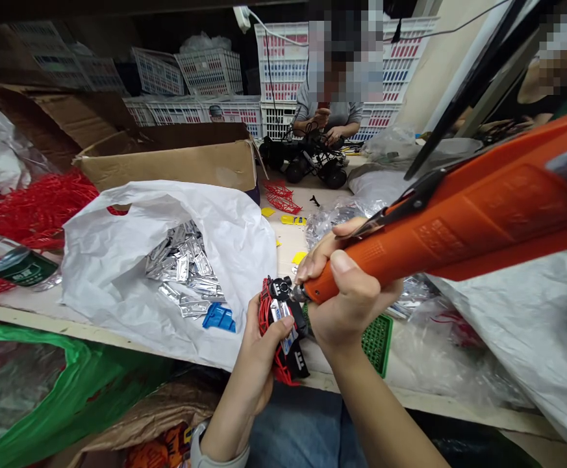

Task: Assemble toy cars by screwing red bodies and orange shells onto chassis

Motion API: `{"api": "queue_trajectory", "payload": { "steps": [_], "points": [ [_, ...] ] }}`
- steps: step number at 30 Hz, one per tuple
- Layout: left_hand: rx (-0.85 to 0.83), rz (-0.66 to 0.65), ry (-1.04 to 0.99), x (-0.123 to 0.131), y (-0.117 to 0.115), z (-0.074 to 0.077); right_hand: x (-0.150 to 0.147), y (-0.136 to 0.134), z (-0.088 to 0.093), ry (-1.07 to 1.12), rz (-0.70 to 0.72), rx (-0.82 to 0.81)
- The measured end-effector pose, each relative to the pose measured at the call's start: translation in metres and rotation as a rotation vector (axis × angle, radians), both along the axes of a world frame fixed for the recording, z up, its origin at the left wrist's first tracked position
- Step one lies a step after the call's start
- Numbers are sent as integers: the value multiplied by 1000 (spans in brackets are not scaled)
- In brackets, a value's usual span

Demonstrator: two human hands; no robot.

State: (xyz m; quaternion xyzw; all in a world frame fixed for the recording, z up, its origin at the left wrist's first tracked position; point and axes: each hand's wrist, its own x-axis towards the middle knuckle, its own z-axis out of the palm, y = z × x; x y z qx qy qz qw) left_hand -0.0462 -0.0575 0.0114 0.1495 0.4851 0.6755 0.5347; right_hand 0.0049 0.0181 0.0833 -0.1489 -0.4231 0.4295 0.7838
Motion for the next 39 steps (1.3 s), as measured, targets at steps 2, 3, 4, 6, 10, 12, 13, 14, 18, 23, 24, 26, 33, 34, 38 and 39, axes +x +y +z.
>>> {"api": "queue_trajectory", "payload": {
  "steps": [2,3,4,6,10,12,13,14,18,23,24,26,33,34,38,39],
  "points": [
    [-5,-17,-12,0,0,1,2,1,4,19,20,-27],
    [-4,-20,-11,0,1,1,4,1,7,27,20,-41],
    [-1,-18,-8,-1,1,0,6,2,9,33,20,-58],
    [12,-11,-1,-1,1,-1,11,2,15,50,11,-87],
    [31,16,64,-1,-3,-5,26,0,27,62,-44,-76],
    [65,8,159,-2,-9,-7,35,-1,31,36,-95,-63],
    [99,-16,213,-2,-13,-8,39,-2,33,23,-123,-64],
    [137,-55,268,-3,-18,-9,43,-2,34,13,-146,-70],
    [274,-279,619,-3,-34,-6,56,1,34,27,-173,-116],
    [498,-475,1112,1,-35,0,64,4,32,3,-140,-169],
    [517,-480,1140,2,-33,0,64,4,32,0,-134,-169],
    [532,-483,1157,3,-29,0,64,3,31,-6,-125,-162],
    [543,-486,1207,3,-29,-1,64,1,28,-44,-130,-110],
    [543,-483,1226,3,-29,-1,64,1,28,-41,-127,-114],
    [531,-480,1256,3,-28,-1,63,1,29,-17,-105,-137],
    [526,-480,1255,3,-27,-2,62,1,29,-6,-95,-141]
  ]
}}
